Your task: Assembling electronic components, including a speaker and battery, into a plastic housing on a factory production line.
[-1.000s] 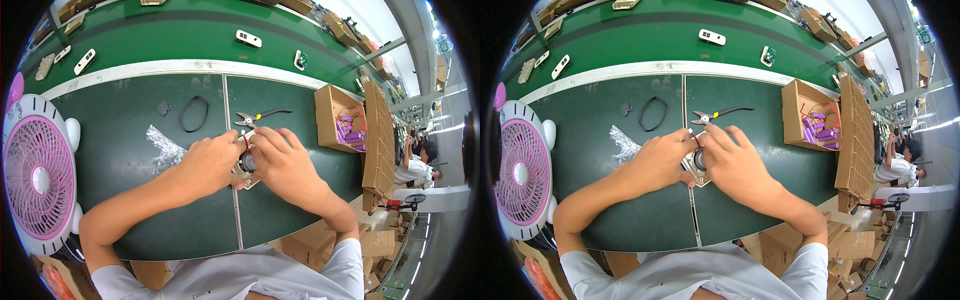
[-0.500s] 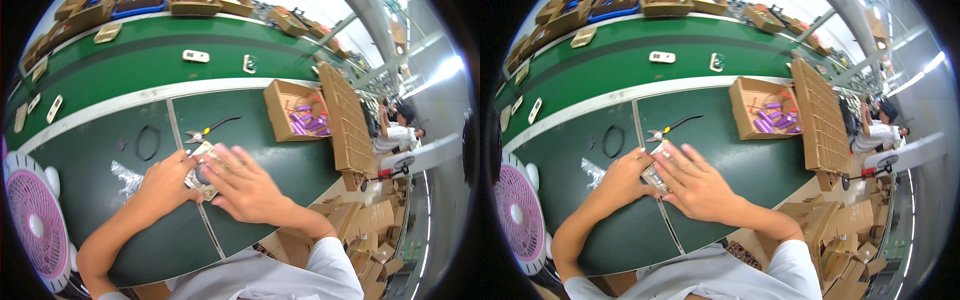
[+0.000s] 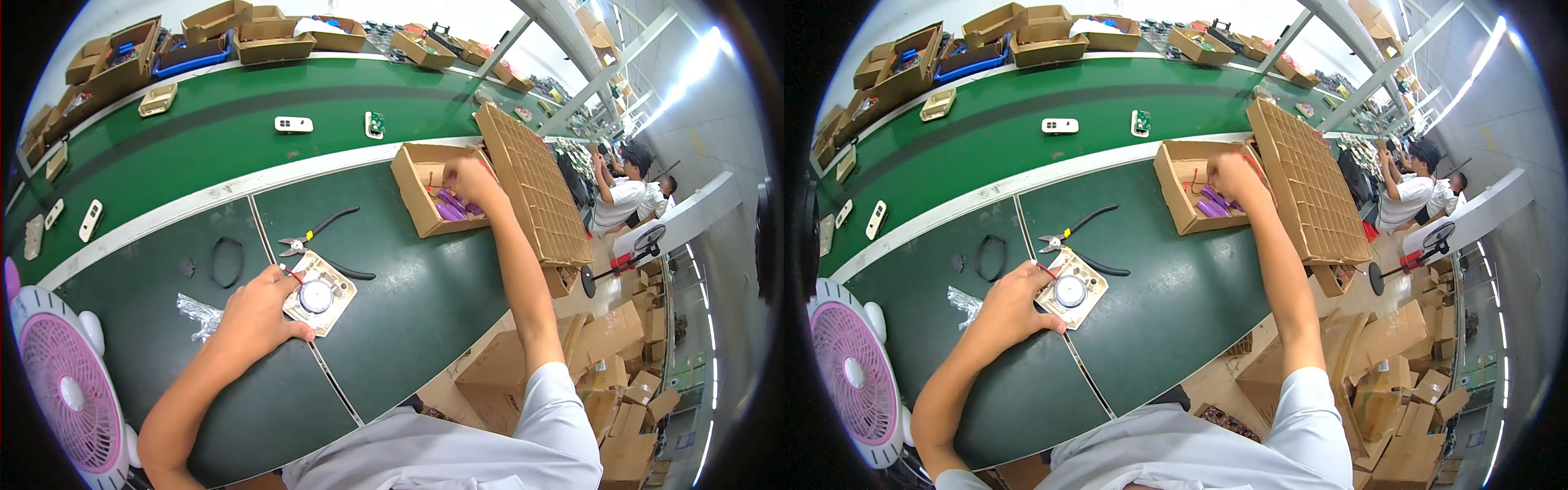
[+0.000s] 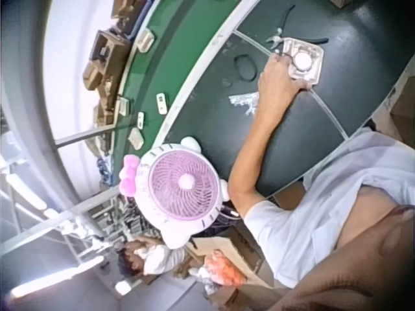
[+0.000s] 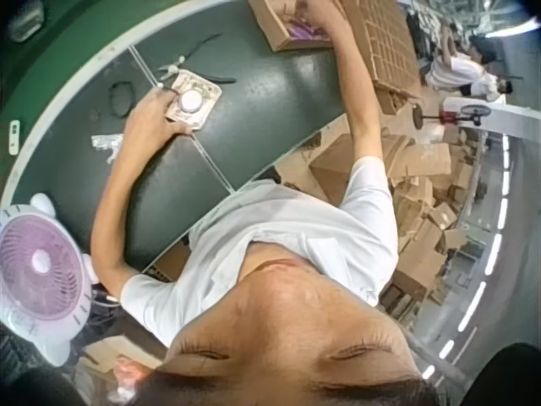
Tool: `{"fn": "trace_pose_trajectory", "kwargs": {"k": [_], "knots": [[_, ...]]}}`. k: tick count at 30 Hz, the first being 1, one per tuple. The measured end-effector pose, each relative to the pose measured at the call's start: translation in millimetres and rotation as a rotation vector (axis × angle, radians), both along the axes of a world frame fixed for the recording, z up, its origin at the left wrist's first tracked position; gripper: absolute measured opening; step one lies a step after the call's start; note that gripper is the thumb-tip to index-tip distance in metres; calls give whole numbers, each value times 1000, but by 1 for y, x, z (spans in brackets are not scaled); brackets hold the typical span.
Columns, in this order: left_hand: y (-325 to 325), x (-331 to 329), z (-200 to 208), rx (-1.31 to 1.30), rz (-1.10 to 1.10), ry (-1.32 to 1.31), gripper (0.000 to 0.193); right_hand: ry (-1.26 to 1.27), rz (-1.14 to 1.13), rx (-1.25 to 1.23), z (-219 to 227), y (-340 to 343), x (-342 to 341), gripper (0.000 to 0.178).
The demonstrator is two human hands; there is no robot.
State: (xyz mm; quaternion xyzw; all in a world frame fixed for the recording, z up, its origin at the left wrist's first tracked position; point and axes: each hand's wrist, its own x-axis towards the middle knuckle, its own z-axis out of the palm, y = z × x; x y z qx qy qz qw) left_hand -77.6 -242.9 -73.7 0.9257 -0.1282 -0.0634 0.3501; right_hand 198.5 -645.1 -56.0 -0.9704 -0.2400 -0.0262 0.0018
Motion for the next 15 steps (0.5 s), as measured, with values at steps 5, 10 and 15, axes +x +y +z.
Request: {"fn": "trace_pose_trajectory", "kwargs": {"k": [5, 10, 15], "knots": [[3, -6, -3, -7, 32, 4, 74, 163, -61, 20, -16, 10, -20, 21], [3, -5, -1, 59, 24, 43, 78, 235, 76, -24, -10, 10, -36, 21], [3, -2, -2, 57, 10, 39, 84, 166, 169, -148, -12, 11, -29, 16]]}}
